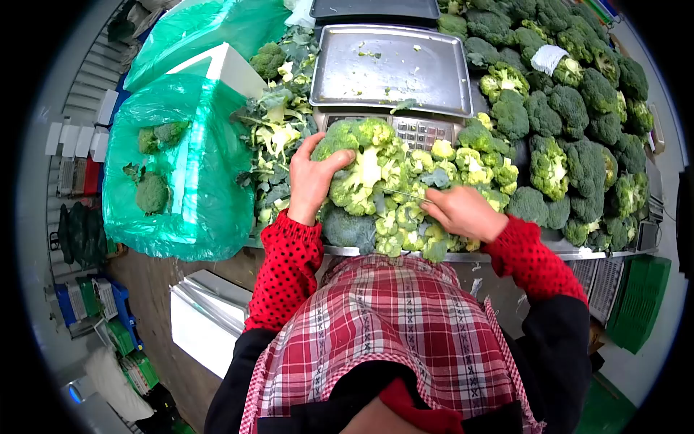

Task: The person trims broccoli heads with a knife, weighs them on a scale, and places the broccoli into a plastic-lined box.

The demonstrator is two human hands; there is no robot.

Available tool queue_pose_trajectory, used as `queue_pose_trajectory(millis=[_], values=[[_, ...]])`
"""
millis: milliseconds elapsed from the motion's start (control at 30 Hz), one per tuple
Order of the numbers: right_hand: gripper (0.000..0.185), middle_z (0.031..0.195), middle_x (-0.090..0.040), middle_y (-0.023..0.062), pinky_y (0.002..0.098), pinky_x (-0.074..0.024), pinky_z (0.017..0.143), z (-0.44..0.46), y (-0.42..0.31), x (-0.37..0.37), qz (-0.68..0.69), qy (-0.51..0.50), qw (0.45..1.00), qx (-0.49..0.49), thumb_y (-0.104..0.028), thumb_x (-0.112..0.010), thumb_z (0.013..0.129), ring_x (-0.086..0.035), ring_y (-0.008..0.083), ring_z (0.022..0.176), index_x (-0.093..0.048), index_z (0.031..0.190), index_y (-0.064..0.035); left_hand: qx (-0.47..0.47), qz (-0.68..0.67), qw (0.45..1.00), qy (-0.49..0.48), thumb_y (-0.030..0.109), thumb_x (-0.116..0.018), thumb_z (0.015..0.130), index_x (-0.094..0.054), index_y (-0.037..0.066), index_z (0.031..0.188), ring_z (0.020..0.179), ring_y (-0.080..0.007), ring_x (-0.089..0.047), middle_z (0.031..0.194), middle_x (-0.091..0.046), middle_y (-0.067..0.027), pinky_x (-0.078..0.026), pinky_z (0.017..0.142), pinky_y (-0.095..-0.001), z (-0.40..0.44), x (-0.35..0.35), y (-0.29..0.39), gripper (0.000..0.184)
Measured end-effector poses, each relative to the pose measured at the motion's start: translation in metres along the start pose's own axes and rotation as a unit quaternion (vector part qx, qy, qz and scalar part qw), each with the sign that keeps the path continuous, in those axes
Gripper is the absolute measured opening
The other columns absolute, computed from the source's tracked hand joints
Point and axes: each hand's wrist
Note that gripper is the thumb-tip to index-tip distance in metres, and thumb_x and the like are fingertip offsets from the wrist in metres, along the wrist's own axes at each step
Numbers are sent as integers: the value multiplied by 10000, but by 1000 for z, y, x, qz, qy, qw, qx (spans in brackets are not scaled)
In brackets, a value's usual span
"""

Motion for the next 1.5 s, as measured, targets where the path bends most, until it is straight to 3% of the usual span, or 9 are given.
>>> queue_pose_trajectory(millis=[100,267,567,767,900,1000,1133,1267,1500], values=[[261,585,-585,192,500,-487,525,-2,-13,2,29,104,992,-62,-286,-529,979,-610,405,567,-538,910,-34,-3,-24,1000,1,281,-803,667,-557,-118,1227,908,-199,-661,1030,-693,-189,-512,834,-301,0,0,-1,730],[240,590,-594,180,505,-485,519,17,-19,-13,-7,105,992,-75,-258,-531,973,-613,401,567,-530,923,-23,0,63,998,5,335,-822,607,-620,-52,1203,1101,-297,-609,1190,-619,-226,-457,968,-368,2,-1,-7,738],[240,587,-585,188,485,-508,516,35,-22,6,-86,52,988,-114,-231,-544,951,-629,381,571,-525,878,-3,-34,207,977,40,414,-816,601,-625,-20,1211,1064,-337,-628,1154,-629,-234,-491,926,-387,7,-15,-1,773],[417,810,-641,309,528,-510,777,55,-2,11,97,-109,977,-157,-255,-434,962,-646,455,804,-640,797,67,-102,301,948,29,441,-824,599,-632,4,1220,1066,-331,-638,1174,-638,-224,-494,932,-389,0,-29,13,783],[370,719,-613,273,525,-503,688,13,-1,5,128,2,984,-127,-296,-462,987,-621,453,697,-611,885,27,-22,-69,994,-85,270,-869,660,-376,-6,1372,1111,-282,-575,1254,-539,-194,-460,983,-386,6,-3,-9,909],[282,686,-616,206,504,-497,581,6,-21,-13,63,118,982,-132,-278,-508,978,-619,411,624,-552,871,-21,-159,-50,982,-90,148,-824,671,-375,-11,1363,1082,-233,-582,1246,-542,-161,-463,967,-341,-15,-18,-32,840],[198,683,-600,173,491,-479,544,6,-12,-19,-38,171,981,-77,-224,-563,946,-604,397,608,-520,866,-48,-52,-88,994,-38,23,-701,631,-447,-35,1342,1056,-202,-597,1151,-616,-129,-471,949,-320,0,-7,-22,757],[187,713,-612,145,468,-479,511,1,-19,-3,-82,150,982,-86,-223,-600,919,-610,369,587,-519,871,-61,-147,91,980,-95,147,-748,634,-545,-62,1263,1054,-251,-623,1159,-644,-189,-471,953,-332,10,16,3,693],[187,681,-569,111,426,-494,467,-2,-19,-6,-132,144,981,-16,-242,-627,886,-612,306,524,-541,880,-76,-63,112,978,-161,271,-788,620,-470,-49,1367,1159,-285,-590,1243,-610,-226,-432,1014,-339,7,8,2,873]])
Point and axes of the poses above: each hand's wrist, its own z-axis towards the middle knuckle, its own x-axis out of the back of the hand, y = z × x
